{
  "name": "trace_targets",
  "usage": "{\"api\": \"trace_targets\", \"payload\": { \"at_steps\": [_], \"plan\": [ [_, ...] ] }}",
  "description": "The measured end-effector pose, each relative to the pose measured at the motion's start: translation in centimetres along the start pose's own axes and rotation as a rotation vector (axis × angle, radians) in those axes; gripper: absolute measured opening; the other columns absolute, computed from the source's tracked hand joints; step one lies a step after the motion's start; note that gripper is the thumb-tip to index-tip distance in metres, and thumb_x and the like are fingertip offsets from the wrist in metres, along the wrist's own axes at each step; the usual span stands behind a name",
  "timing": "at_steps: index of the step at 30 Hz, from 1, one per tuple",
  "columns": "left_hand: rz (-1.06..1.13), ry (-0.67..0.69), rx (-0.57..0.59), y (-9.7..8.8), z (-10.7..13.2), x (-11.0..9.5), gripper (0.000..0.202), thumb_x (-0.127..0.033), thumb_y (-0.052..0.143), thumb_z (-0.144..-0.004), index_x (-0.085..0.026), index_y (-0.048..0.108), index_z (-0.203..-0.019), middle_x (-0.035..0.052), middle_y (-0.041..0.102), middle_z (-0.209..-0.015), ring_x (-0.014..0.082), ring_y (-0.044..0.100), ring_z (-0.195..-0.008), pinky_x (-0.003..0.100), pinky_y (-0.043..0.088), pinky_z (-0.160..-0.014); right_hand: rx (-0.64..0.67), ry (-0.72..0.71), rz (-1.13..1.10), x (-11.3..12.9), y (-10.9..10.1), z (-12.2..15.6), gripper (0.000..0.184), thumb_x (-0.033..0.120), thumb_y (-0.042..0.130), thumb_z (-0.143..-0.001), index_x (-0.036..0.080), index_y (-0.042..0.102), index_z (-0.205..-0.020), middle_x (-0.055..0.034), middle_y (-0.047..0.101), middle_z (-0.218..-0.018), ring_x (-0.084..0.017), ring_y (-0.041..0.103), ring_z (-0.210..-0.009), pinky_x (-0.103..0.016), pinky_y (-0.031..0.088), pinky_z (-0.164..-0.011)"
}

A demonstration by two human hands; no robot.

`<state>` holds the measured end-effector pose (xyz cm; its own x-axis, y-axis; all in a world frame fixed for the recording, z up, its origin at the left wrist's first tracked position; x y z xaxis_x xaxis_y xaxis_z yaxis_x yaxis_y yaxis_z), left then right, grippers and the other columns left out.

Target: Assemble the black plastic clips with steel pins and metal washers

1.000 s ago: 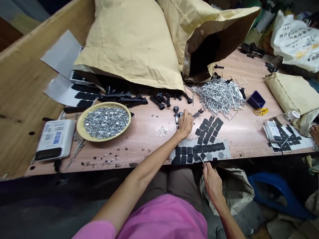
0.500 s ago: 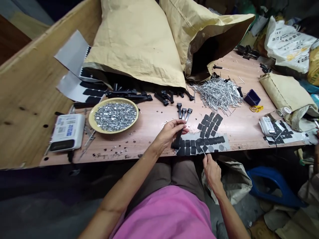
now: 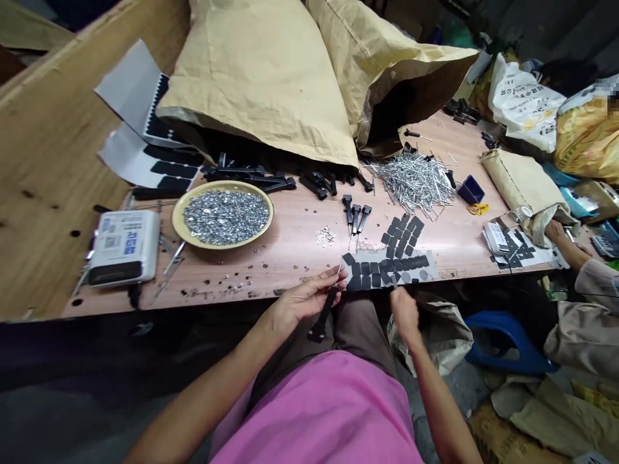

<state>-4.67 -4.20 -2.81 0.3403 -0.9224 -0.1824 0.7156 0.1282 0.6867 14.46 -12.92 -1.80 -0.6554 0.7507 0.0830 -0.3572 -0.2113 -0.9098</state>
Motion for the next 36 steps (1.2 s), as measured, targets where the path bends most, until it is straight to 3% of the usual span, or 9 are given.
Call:
{"api": "trace_targets", "payload": {
  "at_steps": [3,6,11,17,22,28,31,33,36],
  "plan": [
    [0.038,-0.025,-0.053,-0.3,-0.4,0.6,0.014,0.001,0.054,-0.08,-0.011,0.061,-0.079,0.0017,0.061,-0.067,0.0071,0.058,-0.05,0.012,0.039,-0.036,0.076,-0.088,-0.159,1.8,1.6,1.0,0.023,0.026,0.04,-0.088,0.019,0.06,-0.081,-0.0047,0.062,-0.068,-0.016,0.057,-0.064,-0.024,0.033,-0.057],
    [0.038,-0.051,-0.046,-0.2,-0.7,0.7,0.014,-0.003,0.054,-0.081,-0.01,0.059,-0.07,0.0023,0.058,-0.061,0.0055,0.056,-0.049,0.009,0.029,-0.031,0.108,-0.089,-0.297,2.0,1.5,0.5,0.029,0.019,0.033,-0.087,0.018,0.057,-0.072,-0.0036,0.059,-0.064,-0.015,0.054,-0.063,-0.024,0.033,-0.057],
    [-0.073,-0.043,-0.032,-0.3,-0.7,0.9,0.009,-0.016,0.059,-0.081,-0.014,0.056,-0.073,0.0004,0.058,-0.062,0.008,0.056,-0.047,0.014,0.039,-0.037,0.221,-0.07,-0.484,2.3,1.9,-0.2,0.025,0.019,0.04,-0.079,0.019,0.047,-0.055,0.0035,0.044,-0.049,-0.01,0.042,-0.05,-0.021,0.031,-0.05],
    [-0.279,0.185,0.063,0.0,-0.3,-0.7,0.019,-0.025,0.071,-0.069,-0.014,0.057,-0.073,-0.0087,0.045,-0.047,-0.0015,0.026,-0.028,0.011,0.015,-0.03,0.386,0.042,-0.741,2.3,3.3,0.9,0.022,0.027,0.033,-0.079,0.021,0.041,-0.059,0.0092,0.03,-0.04,-0.006,0.022,-0.033,-0.018,0.019,-0.035],
    [-0.334,0.287,0.009,-0.2,-0.4,-1.7,0.024,-0.028,0.073,-0.064,-0.014,0.056,-0.072,-0.0081,0.047,-0.046,-0.0016,0.026,-0.027,0.011,0.013,-0.03,0.441,0.085,-0.926,2.4,4.0,0.9,0.019,0.03,0.032,-0.078,0.021,0.036,-0.062,0.0122,0.022,-0.04,-0.004,0.014,-0.032,-0.015,0.013,-0.033],
    [-0.368,0.309,0.013,0.2,-1.0,-1.2,0.029,-0.032,0.075,-0.062,-0.013,0.057,-0.073,-0.0078,0.047,-0.046,-0.0017,0.026,-0.028,0.012,0.012,-0.031,0.539,0.123,-1.048,3.0,6.0,1.6,0.019,0.035,0.044,-0.075,0.021,0.04,-0.063,0.0116,0.03,-0.041,-0.003,0.017,-0.031,-0.014,0.014,-0.032],
    [-0.365,0.3,0.012,0.1,-1.2,-1.0,0.031,-0.034,0.076,-0.061,-0.013,0.056,-0.073,-0.008,0.046,-0.046,-0.0017,0.026,-0.028,0.012,0.012,-0.031,0.513,0.167,-1.088,0.8,5.7,1.6,0.025,0.041,0.042,-0.077,0.022,0.04,-0.063,0.0122,0.026,-0.04,-0.004,0.014,-0.03,-0.015,0.014,-0.031],
    [-0.358,0.299,-0.001,-0.2,-1.3,-0.9,0.032,-0.035,0.075,-0.062,-0.014,0.054,-0.072,-0.0081,0.047,-0.046,-0.0016,0.026,-0.028,0.012,0.011,-0.032,0.47,0.192,-1.106,-2.3,5.3,1.3,0.029,0.048,0.041,-0.078,0.023,0.04,-0.065,0.0121,0.024,-0.04,-0.005,0.016,-0.029,-0.017,0.017,-0.031],
    [-0.343,0.312,-0.034,-0.7,-1.4,-0.9,0.032,-0.037,0.073,-0.064,-0.015,0.05,-0.07,-0.0087,0.047,-0.046,-0.0014,0.025,-0.028,0.013,0.01,-0.032,0.293,0.224,-1.134,-9.1,4.9,0.1,0.04,0.063,0.044,-0.071,0.024,0.045,-0.067,0.006,0.038,-0.042,-0.013,0.041,-0.033,-0.026,0.035,-0.035]
  ]
}}
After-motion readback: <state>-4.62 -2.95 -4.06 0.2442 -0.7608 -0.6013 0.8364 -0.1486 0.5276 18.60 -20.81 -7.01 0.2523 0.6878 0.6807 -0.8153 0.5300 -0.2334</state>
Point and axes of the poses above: each hand's wrist, its own z-axis away from the middle knuckle, its own y-axis out of the palm, x = y × z, the point moved 7 cm from there along -z, towards the middle knuckle
